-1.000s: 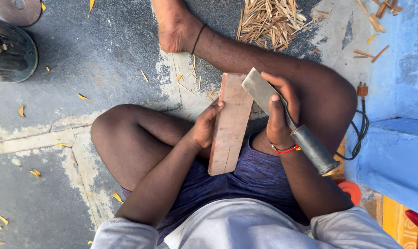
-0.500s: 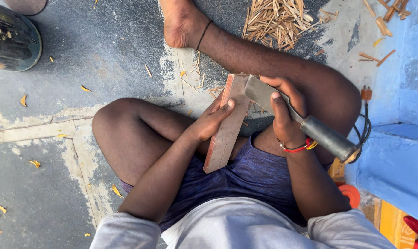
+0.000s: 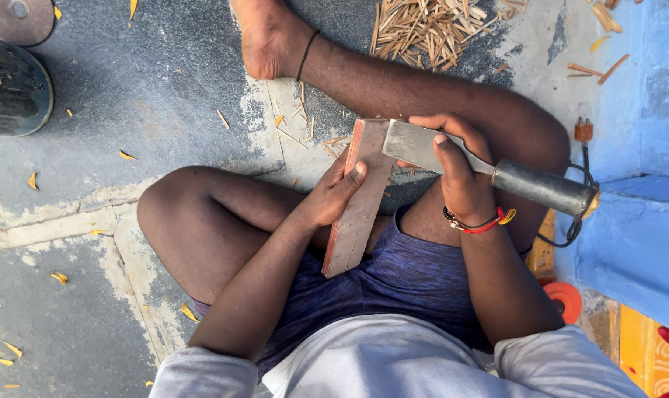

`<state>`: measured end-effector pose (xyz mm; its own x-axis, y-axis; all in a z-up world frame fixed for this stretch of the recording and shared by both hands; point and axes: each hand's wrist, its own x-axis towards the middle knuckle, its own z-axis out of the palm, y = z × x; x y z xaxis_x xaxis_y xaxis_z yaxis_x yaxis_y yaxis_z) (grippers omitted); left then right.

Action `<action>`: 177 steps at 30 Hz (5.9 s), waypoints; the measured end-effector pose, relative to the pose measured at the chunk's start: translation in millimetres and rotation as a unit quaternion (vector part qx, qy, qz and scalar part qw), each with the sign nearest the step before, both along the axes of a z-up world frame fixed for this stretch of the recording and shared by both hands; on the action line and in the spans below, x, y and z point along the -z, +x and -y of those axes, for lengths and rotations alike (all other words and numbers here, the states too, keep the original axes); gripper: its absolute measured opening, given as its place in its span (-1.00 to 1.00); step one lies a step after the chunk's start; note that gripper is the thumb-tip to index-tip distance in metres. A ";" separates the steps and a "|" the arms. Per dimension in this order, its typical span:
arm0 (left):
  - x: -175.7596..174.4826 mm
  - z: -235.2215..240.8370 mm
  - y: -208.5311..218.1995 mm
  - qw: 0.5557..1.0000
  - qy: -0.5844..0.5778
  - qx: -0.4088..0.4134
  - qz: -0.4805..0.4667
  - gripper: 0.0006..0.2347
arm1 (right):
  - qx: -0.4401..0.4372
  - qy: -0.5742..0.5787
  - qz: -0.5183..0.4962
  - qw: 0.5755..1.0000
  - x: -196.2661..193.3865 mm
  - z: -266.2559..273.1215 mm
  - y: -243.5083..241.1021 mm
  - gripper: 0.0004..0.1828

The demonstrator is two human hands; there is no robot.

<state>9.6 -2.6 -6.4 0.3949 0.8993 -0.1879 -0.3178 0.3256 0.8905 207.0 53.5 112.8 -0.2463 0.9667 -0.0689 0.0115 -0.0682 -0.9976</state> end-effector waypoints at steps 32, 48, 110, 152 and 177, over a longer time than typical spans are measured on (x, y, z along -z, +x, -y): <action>-1.3 4.2 -2.5 1.000 0.003 -0.010 -0.006 -0.22 | -0.037 0.012 0.051 0.998 -3.0 -1.8 -9.7 -0.63; 8.0 -5.0 3.7 0.946 -0.205 -0.102 0.230 -0.43 | -0.072 -0.119 0.163 0.977 77.1 -54.0 -41.9 -0.81; 10.5 -12.8 1.4 0.982 -0.068 -0.174 0.030 -0.51 | -0.143 -0.104 0.042 0.983 41.7 -45.3 -24.3 -0.66; 4.8 -25.0 -42.4 0.839 0.081 -0.185 -0.505 -0.68 | -0.256 -0.012 0.241 0.936 129.8 -42.5 -67.7 -0.42; 39.5 -97.0 -70.4 0.871 0.116 -0.087 -0.470 -0.78 | -0.296 -0.102 0.212 0.926 154.1 -77.9 -76.1 -0.79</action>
<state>-60.8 94.4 -46.0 0.0191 0.9869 -0.1602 0.5595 0.1222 0.8198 130.9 131.5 -41.3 -0.6377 0.6282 -0.4458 0.4936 -0.1110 -0.8626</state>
